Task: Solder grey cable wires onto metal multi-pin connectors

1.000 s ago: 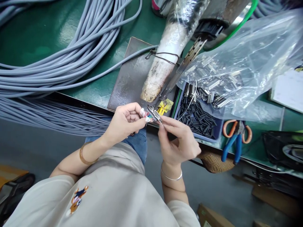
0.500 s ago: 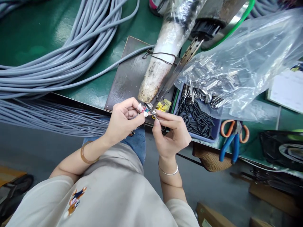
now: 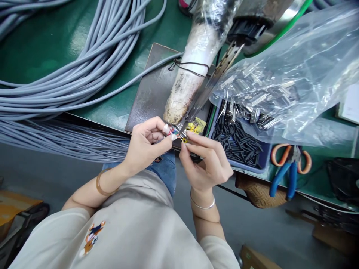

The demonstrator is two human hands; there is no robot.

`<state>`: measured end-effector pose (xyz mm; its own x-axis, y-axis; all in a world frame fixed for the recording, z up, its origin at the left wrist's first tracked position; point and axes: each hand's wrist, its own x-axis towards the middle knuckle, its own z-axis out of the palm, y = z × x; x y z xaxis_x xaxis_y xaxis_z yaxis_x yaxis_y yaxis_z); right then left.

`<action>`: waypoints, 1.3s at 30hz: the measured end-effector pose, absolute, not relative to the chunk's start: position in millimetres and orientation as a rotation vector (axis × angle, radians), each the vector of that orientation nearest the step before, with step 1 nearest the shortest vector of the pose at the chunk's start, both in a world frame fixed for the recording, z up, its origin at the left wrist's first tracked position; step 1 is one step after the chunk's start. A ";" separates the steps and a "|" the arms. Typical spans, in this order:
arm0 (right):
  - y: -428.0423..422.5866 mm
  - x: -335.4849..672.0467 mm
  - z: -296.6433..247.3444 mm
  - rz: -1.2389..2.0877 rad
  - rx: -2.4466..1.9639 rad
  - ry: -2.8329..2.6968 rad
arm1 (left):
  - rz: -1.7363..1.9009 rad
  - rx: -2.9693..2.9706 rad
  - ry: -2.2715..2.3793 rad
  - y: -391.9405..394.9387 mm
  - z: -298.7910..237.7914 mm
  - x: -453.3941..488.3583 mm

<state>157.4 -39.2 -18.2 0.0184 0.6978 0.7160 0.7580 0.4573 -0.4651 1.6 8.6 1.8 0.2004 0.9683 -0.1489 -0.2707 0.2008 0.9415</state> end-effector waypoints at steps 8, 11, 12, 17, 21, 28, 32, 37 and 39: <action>-41.3 158.3 -22.7 -0.056 -1.249 -1.712 | 1.023 0.924 1.012 5.1 -1.7 0.0; -40.1 157.8 -21.1 -0.028 -1.269 -1.684 | 1.044 0.940 1.020 4.5 1.0 0.5; -39.9 157.4 -20.8 -0.032 -1.268 -1.687 | 1.053 0.951 1.020 4.5 2.0 0.7; -38.5 156.1 -22.1 -0.058 -1.231 -1.700 | 1.084 1.020 1.033 4.0 1.8 2.7; -35.8 156.7 -22.7 -0.073 -1.246 -1.709 | 1.110 1.056 1.065 3.2 -2.0 4.6; -33.3 155.3 -17.2 -0.140 -1.280 -1.731 | 1.211 1.154 1.093 4.4 1.1 5.6; -36.6 153.6 -18.3 -0.203 -1.243 -1.795 | 1.146 1.098 1.094 3.5 0.2 3.2; -43.6 162.8 -29.3 -0.152 -1.183 -1.756 | 1.037 0.978 1.060 2.6 1.5 0.5; -45.5 170.0 -34.9 -0.104 -1.100 -1.739 | 0.958 0.880 1.002 3.2 4.4 -1.2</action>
<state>170.0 -45.5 -34.9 -0.0510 0.6177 0.7847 0.7067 0.5775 -0.4087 -1.2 3.2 4.4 0.2366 0.9323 -0.2737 -0.2312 0.3276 0.9161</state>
